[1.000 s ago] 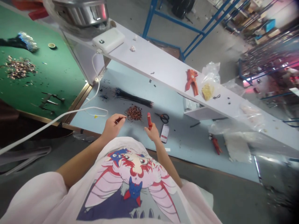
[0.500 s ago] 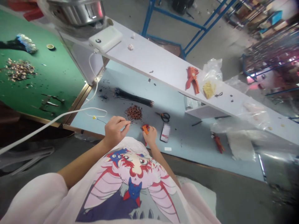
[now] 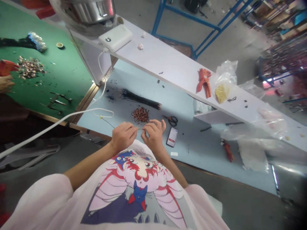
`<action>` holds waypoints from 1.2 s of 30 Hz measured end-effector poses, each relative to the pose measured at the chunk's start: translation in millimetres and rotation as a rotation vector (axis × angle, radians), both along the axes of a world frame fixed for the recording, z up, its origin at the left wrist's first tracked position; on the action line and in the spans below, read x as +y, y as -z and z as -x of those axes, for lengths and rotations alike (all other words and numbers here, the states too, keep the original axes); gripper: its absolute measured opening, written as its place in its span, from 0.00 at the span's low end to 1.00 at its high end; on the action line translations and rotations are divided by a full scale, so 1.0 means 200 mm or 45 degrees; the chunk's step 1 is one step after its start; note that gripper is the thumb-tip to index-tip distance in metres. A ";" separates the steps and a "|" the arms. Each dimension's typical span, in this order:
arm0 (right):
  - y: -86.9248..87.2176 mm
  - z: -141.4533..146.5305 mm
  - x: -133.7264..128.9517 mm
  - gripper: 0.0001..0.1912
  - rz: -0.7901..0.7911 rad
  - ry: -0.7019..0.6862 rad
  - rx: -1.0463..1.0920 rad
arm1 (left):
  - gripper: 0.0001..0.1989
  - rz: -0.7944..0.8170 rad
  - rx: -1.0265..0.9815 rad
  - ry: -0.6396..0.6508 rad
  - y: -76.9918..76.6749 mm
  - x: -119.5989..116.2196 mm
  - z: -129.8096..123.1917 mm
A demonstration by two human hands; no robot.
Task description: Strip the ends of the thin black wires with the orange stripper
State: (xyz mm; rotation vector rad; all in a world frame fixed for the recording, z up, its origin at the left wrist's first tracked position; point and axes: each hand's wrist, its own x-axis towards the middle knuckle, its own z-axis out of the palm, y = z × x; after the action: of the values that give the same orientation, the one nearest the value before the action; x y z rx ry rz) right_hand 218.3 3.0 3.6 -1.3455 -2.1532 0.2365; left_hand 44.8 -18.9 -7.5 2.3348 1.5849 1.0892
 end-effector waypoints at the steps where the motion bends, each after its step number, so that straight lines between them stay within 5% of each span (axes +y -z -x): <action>1: 0.01 0.00 0.00 0.05 0.000 -0.008 -0.013 | 0.06 0.025 -0.020 0.016 0.00 -0.01 0.00; 8: 0.17 -0.03 0.07 0.03 0.018 -0.027 -0.013 | 0.07 0.107 -0.068 -0.018 0.04 -0.03 0.02; 13: 0.33 -0.33 0.23 0.08 0.242 0.511 0.075 | 0.08 0.226 -0.180 -0.332 0.08 -0.05 0.30; 16: 0.41 -0.42 0.31 0.12 0.355 0.498 0.089 | 0.07 0.343 -0.321 -0.366 0.08 -0.05 0.41; 22: 0.53 -0.21 0.36 0.16 0.581 0.351 0.116 | 0.07 0.414 -0.463 -0.247 0.06 -0.06 0.25; 28: 0.33 -0.07 0.13 0.12 0.874 -0.017 0.352 | 0.06 0.158 -0.323 -0.115 0.02 -0.05 0.10; 30: 0.24 -0.04 0.03 0.18 1.077 -0.153 0.871 | 0.06 0.068 -0.303 -0.027 0.02 -0.04 0.07; 33: 0.13 0.01 -0.07 0.09 1.057 -0.028 1.348 | 0.06 -0.029 -0.315 0.112 0.01 -0.01 0.01; 36: 0.07 -0.01 -0.10 0.04 0.949 0.134 1.438 | 0.08 -0.055 -0.341 0.223 0.01 0.00 -0.05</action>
State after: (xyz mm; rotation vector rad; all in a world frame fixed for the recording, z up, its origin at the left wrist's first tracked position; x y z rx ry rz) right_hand 220.0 -16.8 -11.2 -1.1868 -1.0283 1.4567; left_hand 54.4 -18.4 -9.6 2.1921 1.2507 1.3383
